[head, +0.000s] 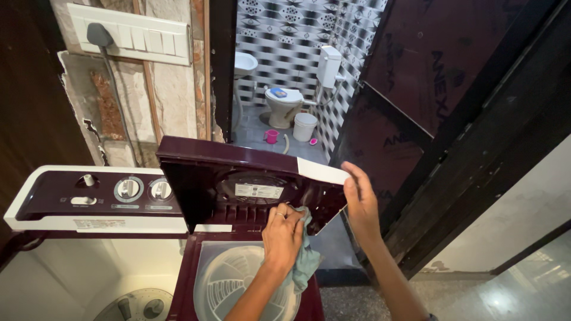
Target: The person wipes the maroon lid and control panel of a top-loading washing machine using a light blue cloth. They clean the edges, the underside of the lid, and the top surface around the dials and buttons.
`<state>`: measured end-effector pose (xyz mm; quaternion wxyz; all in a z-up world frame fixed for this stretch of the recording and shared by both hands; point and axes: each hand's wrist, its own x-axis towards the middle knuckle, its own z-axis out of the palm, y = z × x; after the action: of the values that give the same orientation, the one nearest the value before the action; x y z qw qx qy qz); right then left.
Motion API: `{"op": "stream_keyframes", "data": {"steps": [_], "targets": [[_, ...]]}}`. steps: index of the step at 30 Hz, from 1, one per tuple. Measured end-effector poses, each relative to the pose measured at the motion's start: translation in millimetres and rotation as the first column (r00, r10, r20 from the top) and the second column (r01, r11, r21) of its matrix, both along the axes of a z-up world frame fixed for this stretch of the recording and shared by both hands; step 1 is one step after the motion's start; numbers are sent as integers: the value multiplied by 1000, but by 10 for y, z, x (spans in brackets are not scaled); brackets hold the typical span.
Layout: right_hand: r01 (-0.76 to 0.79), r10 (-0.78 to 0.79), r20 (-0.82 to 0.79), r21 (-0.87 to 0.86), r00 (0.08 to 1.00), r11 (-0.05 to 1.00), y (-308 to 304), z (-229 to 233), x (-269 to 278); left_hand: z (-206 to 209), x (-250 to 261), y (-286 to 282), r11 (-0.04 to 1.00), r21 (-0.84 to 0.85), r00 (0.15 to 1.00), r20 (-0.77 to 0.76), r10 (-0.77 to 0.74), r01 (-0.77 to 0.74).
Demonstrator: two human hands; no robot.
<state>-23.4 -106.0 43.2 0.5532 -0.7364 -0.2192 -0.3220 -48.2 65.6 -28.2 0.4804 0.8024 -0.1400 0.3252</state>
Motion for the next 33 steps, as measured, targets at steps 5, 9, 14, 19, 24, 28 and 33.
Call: {"op": "stream_keyframes", "data": {"steps": [5,9,14,19,24,28,33], "targets": [[449,-453,-18,162,892,879,-95,-403,-146,9,-51,16,999,-35,999,-1,33,-33],[457,-472,94,149,876,877,-185,-894,-167,36,-78,46,996,-78,999,-36,39,-41],[296,-292,58,-291,955,910,120,-1125,-362,97,-110,65,984,-179,994,-105,-34,15],[107,-139,-66,-356,988,928,476,-1089,-479,73,-149,164,963,-261,991,-93,-95,68],[34,-107,-194,-346,975,938,660,-1181,-442,37,-165,320,954,-274,992,6,-126,122],[45,-119,-278,-256,953,966,780,-1269,-413,71,-210,437,944,-310,975,-143,-169,118],[71,-106,-214,-168,971,983,859,-1248,-307,168,-272,624,925,-317,960,-116,-255,207]]}}
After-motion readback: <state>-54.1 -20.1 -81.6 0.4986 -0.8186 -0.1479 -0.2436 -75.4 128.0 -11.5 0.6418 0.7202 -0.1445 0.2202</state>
